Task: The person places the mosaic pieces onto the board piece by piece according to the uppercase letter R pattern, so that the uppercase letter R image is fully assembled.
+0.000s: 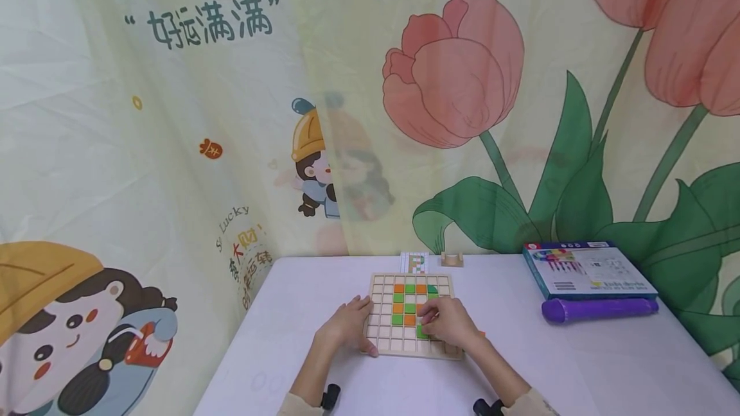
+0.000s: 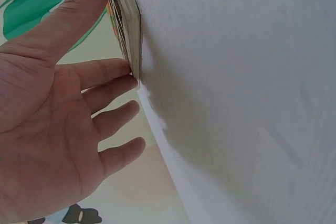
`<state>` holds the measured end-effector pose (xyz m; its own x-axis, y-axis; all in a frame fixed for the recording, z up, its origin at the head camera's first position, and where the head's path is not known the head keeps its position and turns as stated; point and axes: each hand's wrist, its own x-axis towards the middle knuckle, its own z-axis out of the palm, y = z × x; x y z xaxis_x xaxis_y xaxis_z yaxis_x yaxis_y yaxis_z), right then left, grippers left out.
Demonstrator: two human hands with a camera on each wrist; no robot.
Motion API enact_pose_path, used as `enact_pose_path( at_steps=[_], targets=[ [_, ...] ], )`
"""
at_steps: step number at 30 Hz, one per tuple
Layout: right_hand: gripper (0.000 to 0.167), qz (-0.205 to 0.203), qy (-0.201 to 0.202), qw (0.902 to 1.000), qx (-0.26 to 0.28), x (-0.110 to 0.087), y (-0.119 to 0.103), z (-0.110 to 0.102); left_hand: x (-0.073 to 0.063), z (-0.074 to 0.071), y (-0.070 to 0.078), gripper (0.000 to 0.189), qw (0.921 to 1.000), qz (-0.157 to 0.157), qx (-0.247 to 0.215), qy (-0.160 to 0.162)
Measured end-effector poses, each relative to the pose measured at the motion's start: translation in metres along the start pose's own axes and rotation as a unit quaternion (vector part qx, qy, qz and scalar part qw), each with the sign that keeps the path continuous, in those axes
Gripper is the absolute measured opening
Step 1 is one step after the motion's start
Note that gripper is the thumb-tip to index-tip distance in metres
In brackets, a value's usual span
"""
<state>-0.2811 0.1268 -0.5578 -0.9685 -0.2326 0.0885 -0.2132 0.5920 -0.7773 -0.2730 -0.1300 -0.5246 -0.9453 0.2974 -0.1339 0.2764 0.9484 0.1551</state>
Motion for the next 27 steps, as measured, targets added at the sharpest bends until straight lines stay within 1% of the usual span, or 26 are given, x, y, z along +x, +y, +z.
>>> enact_pose_path(
  at_steps=[7, 14, 18, 21, 23, 27],
  targets=[
    [0.022, 0.001, 0.000, 0.9999, -0.013, -0.001, 0.001, -0.001, -0.001, -0.002, 0.002, 0.111, 1.0000, 0.002, 0.000, 0.001],
    [0.023, 0.002, -0.008, 0.9998, -0.017, -0.002, 0.001, -0.002, -0.001, -0.001, 0.001, 0.111, 1.0000, 0.003, 0.001, 0.003],
    [0.025, -0.003, -0.019, 0.9997, -0.014, -0.004, 0.002, -0.005, 0.000, 0.000, 0.001, 0.111, 1.0000, 0.003, 0.007, 0.003],
    [0.026, -0.015, -0.022, 0.9995, -0.015, -0.006, 0.004, -0.010, 0.000, 0.000, 0.001, 0.111, 1.0000, 0.002, 0.006, 0.000],
    [0.026, -0.020, -0.016, 0.9994, -0.022, -0.008, 0.006, -0.015, -0.001, -0.001, 0.002, 0.111, 1.0000, 0.002, 0.002, 0.000],
    [0.024, -0.007, 0.001, 0.9992, -0.039, -0.011, 0.009, -0.025, 0.000, 0.000, 0.002, 0.111, 1.0000, 0.002, 0.002, 0.001]
  ],
)
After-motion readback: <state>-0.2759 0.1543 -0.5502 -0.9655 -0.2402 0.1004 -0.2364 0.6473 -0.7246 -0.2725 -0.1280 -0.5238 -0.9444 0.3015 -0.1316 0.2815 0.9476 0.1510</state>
